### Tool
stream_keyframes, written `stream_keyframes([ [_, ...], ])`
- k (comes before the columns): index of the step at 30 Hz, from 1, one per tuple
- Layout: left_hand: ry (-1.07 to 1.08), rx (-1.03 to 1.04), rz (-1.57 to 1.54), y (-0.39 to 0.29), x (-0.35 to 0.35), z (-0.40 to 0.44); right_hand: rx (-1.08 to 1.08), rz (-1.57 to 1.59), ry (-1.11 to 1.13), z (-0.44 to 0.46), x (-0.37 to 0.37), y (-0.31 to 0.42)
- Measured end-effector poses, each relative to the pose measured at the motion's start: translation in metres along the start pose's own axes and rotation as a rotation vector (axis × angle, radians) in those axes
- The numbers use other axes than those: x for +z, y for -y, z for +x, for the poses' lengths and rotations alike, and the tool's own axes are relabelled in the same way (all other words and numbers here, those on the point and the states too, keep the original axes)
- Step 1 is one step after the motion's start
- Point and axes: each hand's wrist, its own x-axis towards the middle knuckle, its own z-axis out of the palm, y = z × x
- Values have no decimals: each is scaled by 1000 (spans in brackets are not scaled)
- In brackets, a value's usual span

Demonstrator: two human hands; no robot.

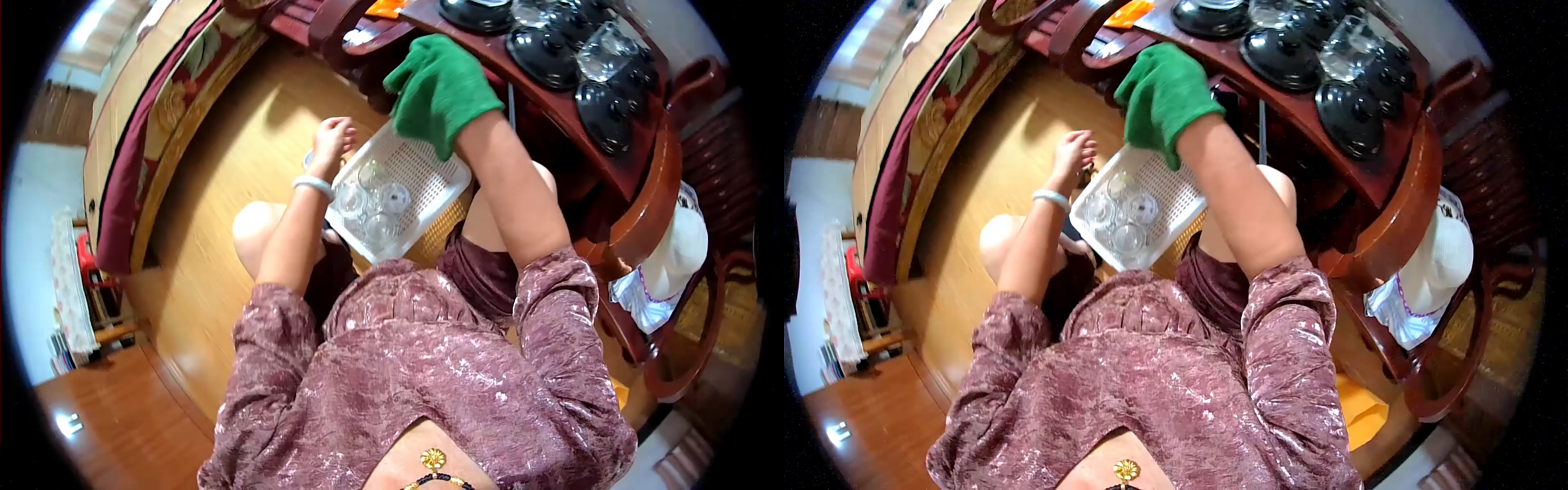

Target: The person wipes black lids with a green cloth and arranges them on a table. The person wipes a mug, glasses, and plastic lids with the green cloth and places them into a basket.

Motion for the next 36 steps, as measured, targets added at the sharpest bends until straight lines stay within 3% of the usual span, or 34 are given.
stream_keyframes([
  [1,206,-52,-57,28,-15,18,71,267,21,1,21,-11],
  [3,54,-72,333,24,19,-19,198,111,257,0,-31,2],
  [5,52,-133,582,52,11,-15,197,-2,311,1,-32,3],
  [7,-37,-288,255,89,-7,-11,133,-9,115,-7,-23,-2],
  [8,-107,-333,216,98,-14,-10,119,949,-25,-12,43,-41],
  [9,-103,-295,284,118,-29,-2,130,955,-17,-15,37,-35],
  [12,-156,-157,633,117,-35,0,-101,11,130,-12,-4,-12],
  [15,-80,87,847,116,-23,-2,-28,-42,66,-9,-3,-6],
  [16,-24,76,993,94,-1,-19,145,148,62,-9,-11,-4],
  [19,184,146,1272,107,28,-43,254,200,129,-5,-39,8],
  [20,239,189,1341,114,35,-52,5,58,8,-8,-26,8],
  [23,376,249,1573,122,51,-71,59,94,91,-4,-9,8],
  [25,379,307,1702,123,55,-75,49,149,-15,-7,-2,10],
  [29,368,303,1700,126,57,-65,-15,290,-86,-4,-2,13],
  [32,434,245,1696,124,56,-59,48,184,167,-5,-9,17],
  [36,328,271,1529,114,55,-61,165,186,238,-4,-18,17],
])
